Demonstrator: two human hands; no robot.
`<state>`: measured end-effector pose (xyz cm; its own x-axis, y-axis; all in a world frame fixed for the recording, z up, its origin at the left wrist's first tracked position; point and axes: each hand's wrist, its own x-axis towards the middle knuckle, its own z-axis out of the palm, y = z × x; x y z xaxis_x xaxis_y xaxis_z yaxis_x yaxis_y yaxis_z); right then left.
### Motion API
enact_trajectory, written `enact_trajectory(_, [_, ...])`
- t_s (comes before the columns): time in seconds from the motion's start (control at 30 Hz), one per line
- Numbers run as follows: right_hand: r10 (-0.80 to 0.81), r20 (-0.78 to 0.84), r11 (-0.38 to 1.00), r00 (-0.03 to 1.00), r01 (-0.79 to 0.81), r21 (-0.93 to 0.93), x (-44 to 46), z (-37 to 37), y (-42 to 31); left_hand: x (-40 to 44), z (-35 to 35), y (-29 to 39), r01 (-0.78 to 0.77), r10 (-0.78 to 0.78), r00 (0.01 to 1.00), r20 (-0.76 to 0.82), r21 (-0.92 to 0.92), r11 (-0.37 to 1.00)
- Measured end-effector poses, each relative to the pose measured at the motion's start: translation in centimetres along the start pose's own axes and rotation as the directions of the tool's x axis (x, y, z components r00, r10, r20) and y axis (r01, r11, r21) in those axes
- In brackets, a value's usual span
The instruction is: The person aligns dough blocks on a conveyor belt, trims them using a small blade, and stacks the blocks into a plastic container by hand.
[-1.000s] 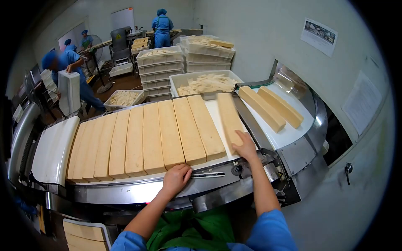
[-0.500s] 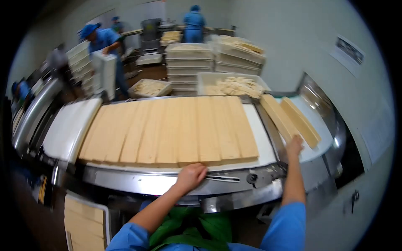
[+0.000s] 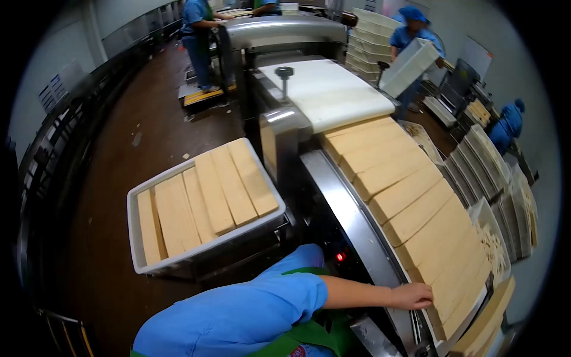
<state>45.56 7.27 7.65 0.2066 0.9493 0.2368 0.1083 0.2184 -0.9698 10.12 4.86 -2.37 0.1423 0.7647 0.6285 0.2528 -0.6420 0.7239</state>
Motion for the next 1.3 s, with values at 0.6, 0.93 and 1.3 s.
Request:
enact_trajectory(0.6, [0.073, 0.818, 0.956, 0.57, -0.274, 0.106, -14.0, 25.2, 2.2, -24.4, -33.8, 18.3, 0.228, -0.25, 0.192, -0.949, -0.205, 0.952])
enact_trajectory(0.93, [0.115, 0.766, 0.869, 0.632, -0.438, 0.231, -12.4, 26.1, 5.6, -49.6, -38.0, 15.4, 0.923, -0.184, -0.322, -0.929, -0.266, -0.277])
enact_trajectory(1.3, [-0.023, 0.648, 0.993, 0.761, -0.056, 0.101, -13.1, 26.2, 6.7, -41.6, -35.2, 11.0, 0.866, 0.043, 0.367, -0.929, 0.325, -0.38])
